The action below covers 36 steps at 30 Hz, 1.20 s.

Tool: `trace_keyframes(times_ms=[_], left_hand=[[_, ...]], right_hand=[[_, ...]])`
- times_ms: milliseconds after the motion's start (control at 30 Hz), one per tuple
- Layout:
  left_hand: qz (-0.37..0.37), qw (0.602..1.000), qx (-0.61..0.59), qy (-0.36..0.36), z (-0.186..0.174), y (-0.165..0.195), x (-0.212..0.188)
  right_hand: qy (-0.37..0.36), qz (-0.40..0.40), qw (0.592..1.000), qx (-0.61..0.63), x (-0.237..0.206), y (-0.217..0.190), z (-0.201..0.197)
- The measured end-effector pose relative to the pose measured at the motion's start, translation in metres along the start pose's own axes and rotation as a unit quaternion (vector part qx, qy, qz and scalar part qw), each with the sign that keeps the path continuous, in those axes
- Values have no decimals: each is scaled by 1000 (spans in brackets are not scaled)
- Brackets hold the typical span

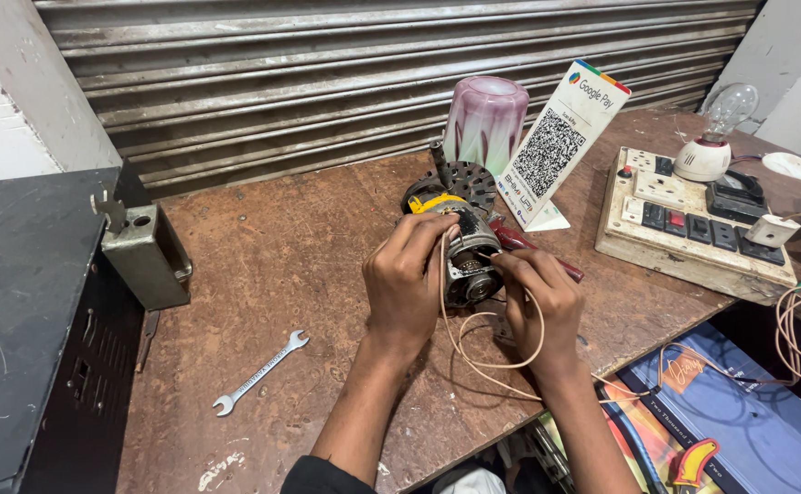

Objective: The person connects a copper wire to a yellow motor on a workbench and repeatedly touches the wire to different points on the motor while a test light bulb illuminates. The person adjusts the wire contact and repositions the motor during the test.

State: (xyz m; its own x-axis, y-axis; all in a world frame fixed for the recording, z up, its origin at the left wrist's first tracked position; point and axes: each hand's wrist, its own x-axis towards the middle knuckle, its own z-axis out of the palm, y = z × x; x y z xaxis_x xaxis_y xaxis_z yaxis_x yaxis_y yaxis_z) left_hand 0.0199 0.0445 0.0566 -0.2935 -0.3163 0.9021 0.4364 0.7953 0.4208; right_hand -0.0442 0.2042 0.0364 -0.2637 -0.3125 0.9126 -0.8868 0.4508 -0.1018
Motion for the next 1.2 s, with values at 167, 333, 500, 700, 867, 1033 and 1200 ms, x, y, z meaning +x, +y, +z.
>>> trace_keyframes(times_ms=[167,333,500,700,867,1033,1200], left_hand=[[-5,1000,0,-12,2,-3,-1],[-3,1000,2,-14,6,-7,-1],[-5,1000,1,-15,5,-6,-1],[-7,1000,4,-13,4,-3,1],[-4,1000,2,-12,2,-1,2],[-3,1000,4,-11,2,-1,3],[-3,1000,0,-13,2,-1,2]], right_hand=[[-7,-13,1000,4,2,0,0],[-1,-11,1000,13,2,-1,-1],[-1,-2,1000,6,3,-1,-2],[-1,1,1000,0,2,1,-2],[3,3,1000,1,2,2,-1],[3,-3,1000,4,2,1,-2],[4,-8,1000,7,3,0,-3]])
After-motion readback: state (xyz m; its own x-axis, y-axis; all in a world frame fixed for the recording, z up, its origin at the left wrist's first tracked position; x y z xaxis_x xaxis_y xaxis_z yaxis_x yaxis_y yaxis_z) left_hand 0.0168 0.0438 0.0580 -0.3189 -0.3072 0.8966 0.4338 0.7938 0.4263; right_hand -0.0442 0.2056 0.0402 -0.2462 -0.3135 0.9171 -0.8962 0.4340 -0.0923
